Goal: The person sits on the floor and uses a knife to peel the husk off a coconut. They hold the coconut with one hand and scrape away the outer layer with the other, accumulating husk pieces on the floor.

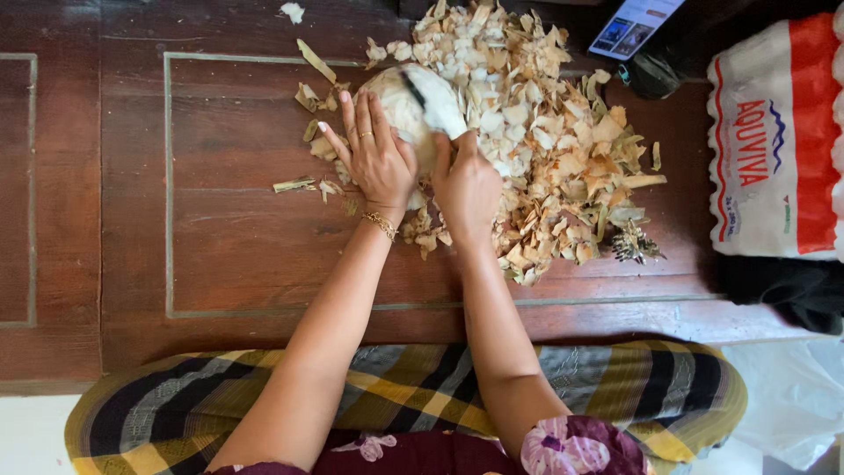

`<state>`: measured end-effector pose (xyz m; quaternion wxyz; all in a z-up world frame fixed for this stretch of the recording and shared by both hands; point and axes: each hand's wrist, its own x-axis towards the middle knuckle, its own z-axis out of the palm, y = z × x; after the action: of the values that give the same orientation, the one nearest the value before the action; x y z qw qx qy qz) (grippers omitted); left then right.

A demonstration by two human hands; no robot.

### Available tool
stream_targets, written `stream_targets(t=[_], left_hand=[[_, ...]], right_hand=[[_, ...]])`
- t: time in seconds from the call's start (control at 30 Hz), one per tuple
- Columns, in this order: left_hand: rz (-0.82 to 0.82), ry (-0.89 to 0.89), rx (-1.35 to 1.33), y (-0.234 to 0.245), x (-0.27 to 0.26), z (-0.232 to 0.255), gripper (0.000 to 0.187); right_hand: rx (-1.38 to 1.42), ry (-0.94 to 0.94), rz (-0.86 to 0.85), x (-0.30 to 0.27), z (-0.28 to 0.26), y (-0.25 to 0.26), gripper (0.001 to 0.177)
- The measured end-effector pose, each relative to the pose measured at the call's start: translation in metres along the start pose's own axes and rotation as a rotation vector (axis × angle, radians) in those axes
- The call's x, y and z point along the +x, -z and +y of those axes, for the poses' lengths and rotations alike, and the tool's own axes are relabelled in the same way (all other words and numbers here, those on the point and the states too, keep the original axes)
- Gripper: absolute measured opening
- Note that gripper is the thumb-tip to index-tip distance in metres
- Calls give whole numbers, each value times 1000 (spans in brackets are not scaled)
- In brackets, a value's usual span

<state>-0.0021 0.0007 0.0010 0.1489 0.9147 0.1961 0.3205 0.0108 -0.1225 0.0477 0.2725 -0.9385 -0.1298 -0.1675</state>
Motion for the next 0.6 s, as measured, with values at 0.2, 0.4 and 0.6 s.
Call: stream_targets(t=[0.2, 0.4, 0.6], left_hand=[[44, -4, 8, -7, 0, -1, 55], [11, 11, 30, -8, -1, -2, 58], [12, 17, 24, -7, 0, -2, 55]], right_hand=[[75, 14, 50, 26, 37, 2, 36], [-27, 27, -27, 9, 16, -7, 36], [122, -116, -134, 32, 32, -3, 30]])
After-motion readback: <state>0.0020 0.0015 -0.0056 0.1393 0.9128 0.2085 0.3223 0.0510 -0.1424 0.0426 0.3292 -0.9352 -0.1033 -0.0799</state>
